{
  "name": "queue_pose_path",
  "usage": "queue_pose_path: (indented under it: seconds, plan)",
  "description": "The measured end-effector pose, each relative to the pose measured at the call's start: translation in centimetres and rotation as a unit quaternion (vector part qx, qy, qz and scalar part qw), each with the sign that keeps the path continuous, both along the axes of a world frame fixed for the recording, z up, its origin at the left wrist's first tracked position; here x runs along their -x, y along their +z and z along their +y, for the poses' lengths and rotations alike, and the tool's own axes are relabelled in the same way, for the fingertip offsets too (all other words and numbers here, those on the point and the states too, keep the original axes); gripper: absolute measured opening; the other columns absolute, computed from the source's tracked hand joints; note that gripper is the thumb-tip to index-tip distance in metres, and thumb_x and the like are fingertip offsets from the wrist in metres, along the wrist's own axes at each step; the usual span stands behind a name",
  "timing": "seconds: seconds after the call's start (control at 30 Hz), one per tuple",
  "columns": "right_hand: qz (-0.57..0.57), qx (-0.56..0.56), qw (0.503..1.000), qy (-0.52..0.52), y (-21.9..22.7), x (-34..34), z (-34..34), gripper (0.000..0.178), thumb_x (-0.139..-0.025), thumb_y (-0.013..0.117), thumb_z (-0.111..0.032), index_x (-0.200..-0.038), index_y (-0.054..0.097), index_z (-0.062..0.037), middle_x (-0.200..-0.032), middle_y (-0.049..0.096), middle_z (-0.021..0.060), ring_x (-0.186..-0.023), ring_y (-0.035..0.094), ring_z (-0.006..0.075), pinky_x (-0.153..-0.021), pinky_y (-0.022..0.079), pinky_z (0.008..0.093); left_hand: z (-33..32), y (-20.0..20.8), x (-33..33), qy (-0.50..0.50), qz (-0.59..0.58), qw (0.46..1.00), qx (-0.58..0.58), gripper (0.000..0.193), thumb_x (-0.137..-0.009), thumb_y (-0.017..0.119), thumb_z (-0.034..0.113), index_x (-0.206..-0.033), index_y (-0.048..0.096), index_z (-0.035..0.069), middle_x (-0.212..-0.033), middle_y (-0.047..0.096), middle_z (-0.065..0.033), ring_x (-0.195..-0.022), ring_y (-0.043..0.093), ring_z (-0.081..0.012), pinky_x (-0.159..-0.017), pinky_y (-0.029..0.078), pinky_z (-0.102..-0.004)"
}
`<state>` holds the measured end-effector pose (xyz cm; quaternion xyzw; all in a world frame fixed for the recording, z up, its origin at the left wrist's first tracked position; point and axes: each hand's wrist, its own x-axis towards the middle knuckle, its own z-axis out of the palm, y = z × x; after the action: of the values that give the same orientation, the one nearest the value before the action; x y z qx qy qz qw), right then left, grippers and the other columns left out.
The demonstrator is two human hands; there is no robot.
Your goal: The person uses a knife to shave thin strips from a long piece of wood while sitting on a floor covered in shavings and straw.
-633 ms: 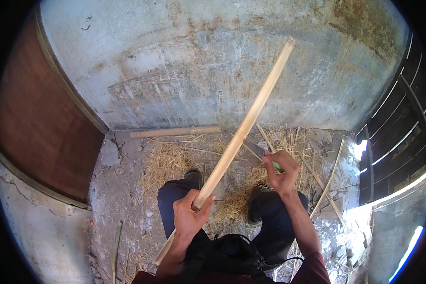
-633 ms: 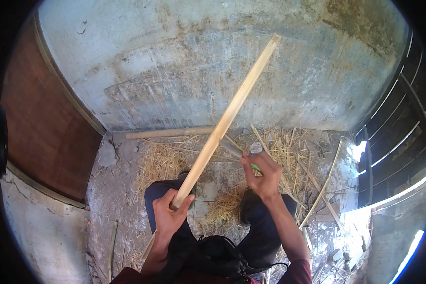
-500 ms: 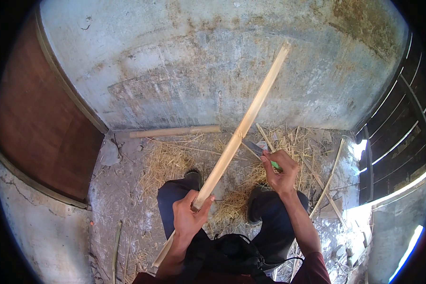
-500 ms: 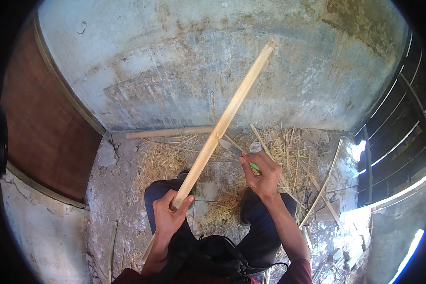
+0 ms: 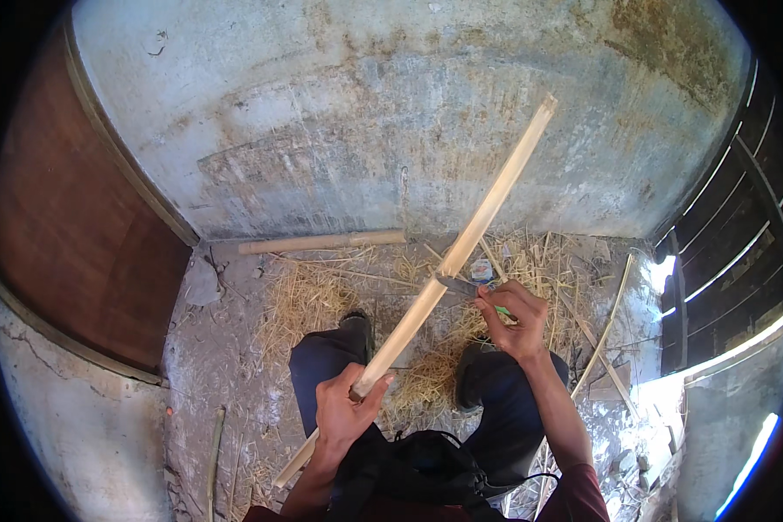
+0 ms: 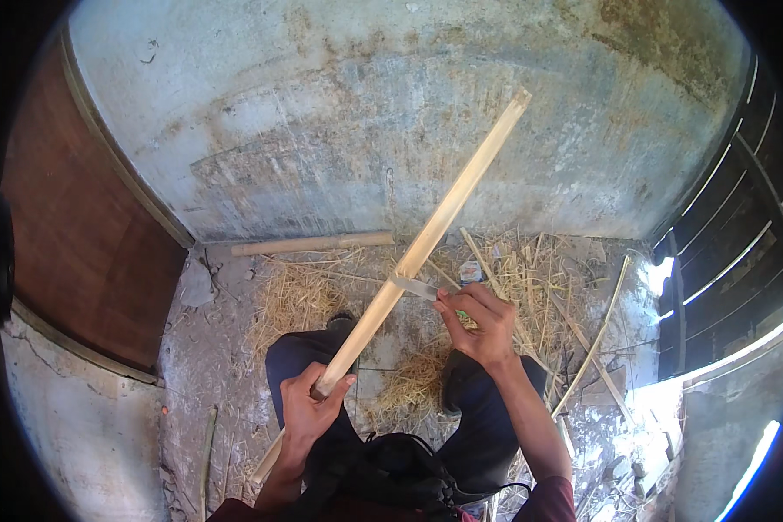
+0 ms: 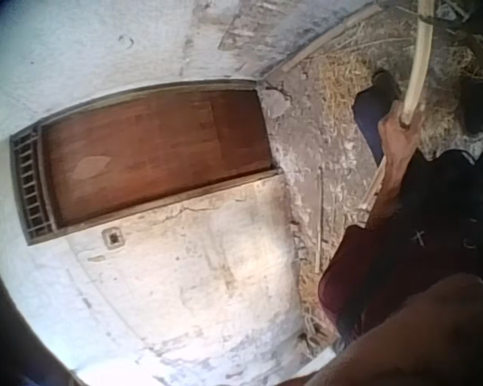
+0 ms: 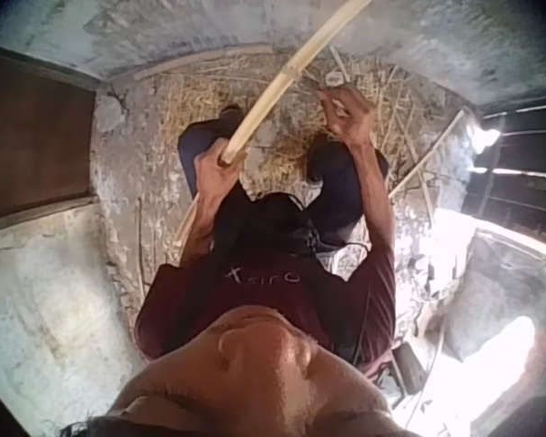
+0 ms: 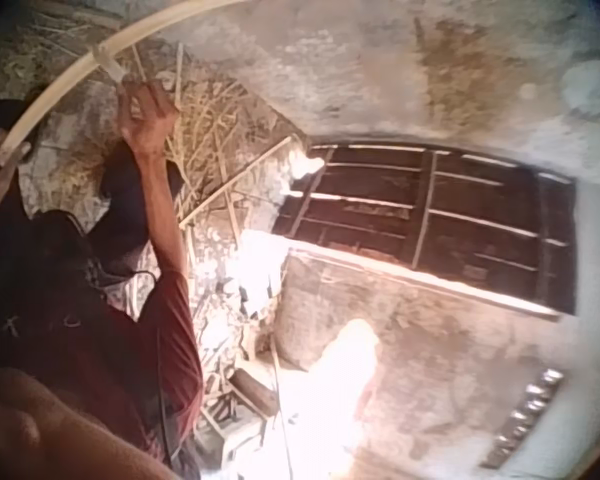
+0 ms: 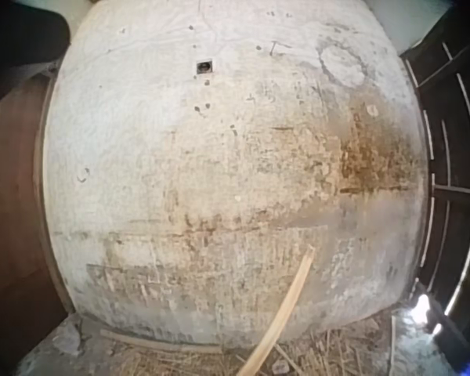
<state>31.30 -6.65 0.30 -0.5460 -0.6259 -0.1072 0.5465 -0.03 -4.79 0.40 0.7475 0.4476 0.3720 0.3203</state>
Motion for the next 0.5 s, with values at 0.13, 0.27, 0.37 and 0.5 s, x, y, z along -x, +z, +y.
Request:
queue_pose_path:
  seconds: [0.13,0.27,0.37,0.5]
  plan:
    - [-0.002,0.049,0.999,0.021,0.45,-0.02,-0.66,0.012,-0.083,0.087,0.004,-0.091,0.078,0.0005,-0.084,0.075,0.0132,-0.069,0.073,0.0228,-0.059,0.054,0.0328,-0.33,0.01,0.28,0.005,-0.003,1.000,-0.003,0.029,-0.089,0.092,0.018,-0.082,0.069,0.000,-0.060,0.054,-0.0038,-0.051,0.045,-0.0061,-0.046,0.034,-0.0298]
    - [0.001,0.046,0.999,0.022,0.32,0.04,-0.74,0.012,-0.083,0.087,0.003,-0.091,0.079,0.0000,-0.084,0.075,0.0133,-0.069,0.072,0.0228,-0.059,0.054,0.0328,-0.16,-0.34,0.71,0.016,0.002,1.000,-0.009,0.028,-0.088,0.091,0.017,-0.082,0.069,0.000,-0.060,0.055,-0.0044,-0.051,0.045,-0.0059,-0.046,0.034,-0.0300]
    - [0.002,0.054,0.998,0.013,0.37,0.31,-0.53,0.011,-0.083,0.087,0.003,-0.091,0.079,-0.0002,-0.084,0.075,0.0135,-0.068,0.072,0.0228,-0.058,0.053,0.0331,-0.21,-0.15,0.83,0.025,0.007,1.000,-0.010,0.028,-0.088,0.091,0.017,-0.082,0.069,0.000,-0.060,0.055,-0.0050,-0.050,0.045,-0.0059,-0.046,0.034,-0.0298]
    - [-0.016,0.027,0.999,-0.010,0.01,-0.17,-0.15,0.010,-0.085,0.088,-0.005,-0.090,0.081,-0.0070,-0.081,0.074,0.0060,-0.064,0.071,0.0204,-0.053,0.053,0.0323,-0.26,-0.07,0.99,0.028,0.009,1.000,-0.011,0.027,-0.089,0.091,0.016,-0.082,0.069,0.000,-0.060,0.057,-0.0053,-0.050,0.045,-0.0057,-0.045,0.033,-0.0294]
